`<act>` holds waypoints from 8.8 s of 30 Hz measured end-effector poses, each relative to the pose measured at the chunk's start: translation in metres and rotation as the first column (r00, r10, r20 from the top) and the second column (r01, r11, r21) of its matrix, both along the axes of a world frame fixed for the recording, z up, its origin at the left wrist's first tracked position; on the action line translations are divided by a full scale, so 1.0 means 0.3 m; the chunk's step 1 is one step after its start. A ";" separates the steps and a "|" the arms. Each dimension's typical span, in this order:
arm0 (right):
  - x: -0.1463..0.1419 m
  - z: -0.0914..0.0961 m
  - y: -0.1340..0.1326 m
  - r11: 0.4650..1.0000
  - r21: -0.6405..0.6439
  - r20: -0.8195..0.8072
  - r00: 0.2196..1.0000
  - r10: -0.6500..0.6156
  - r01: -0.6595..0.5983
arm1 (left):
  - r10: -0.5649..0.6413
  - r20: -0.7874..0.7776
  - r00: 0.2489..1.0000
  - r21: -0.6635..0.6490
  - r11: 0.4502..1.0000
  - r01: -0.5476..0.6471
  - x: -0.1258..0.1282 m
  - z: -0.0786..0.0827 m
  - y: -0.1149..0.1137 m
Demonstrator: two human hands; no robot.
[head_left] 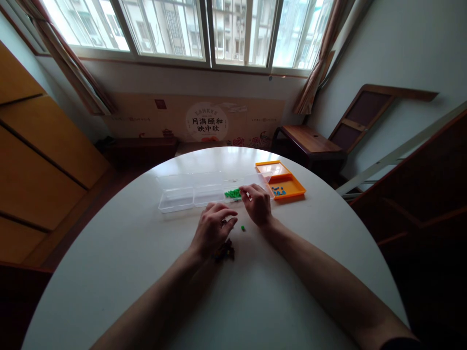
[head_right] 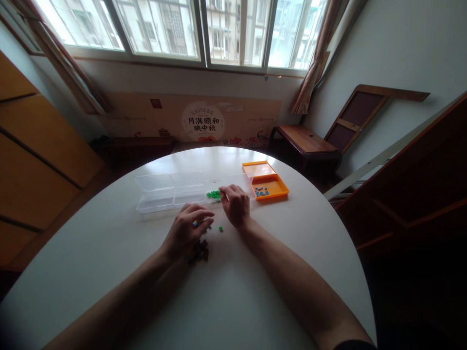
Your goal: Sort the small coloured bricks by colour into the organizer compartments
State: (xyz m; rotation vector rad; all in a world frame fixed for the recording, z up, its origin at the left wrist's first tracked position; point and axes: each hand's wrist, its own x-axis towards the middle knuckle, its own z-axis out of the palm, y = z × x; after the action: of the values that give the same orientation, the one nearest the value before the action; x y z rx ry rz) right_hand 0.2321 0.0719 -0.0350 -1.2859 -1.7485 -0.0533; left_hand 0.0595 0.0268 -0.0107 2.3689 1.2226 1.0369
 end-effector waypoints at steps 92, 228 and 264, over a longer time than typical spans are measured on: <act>-0.073 0.078 -0.281 0.718 -0.304 0.449 0.571 0.687 -0.626 | 0.368 0.347 0.863 0.208 0.867 -0.453 -0.089 0.017 0.014; 0.097 0.061 -0.181 0.960 0.046 -0.178 0.943 0.281 -0.278 | 0.029 -0.313 0.949 -0.043 0.998 -0.044 -0.153 -0.012 -0.089; 0.405 -0.020 -0.015 0.943 -0.111 -0.451 0.830 -0.329 0.314 | 0.161 -0.225 0.961 0.044 0.987 -0.155 -0.131 -0.034 -0.100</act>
State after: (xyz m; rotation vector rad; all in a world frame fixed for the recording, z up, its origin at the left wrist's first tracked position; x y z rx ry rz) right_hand 0.3536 0.0673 -0.0410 -1.4664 -1.1161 0.0863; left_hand 0.0203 -0.0032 -0.0208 2.4991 1.5089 0.8471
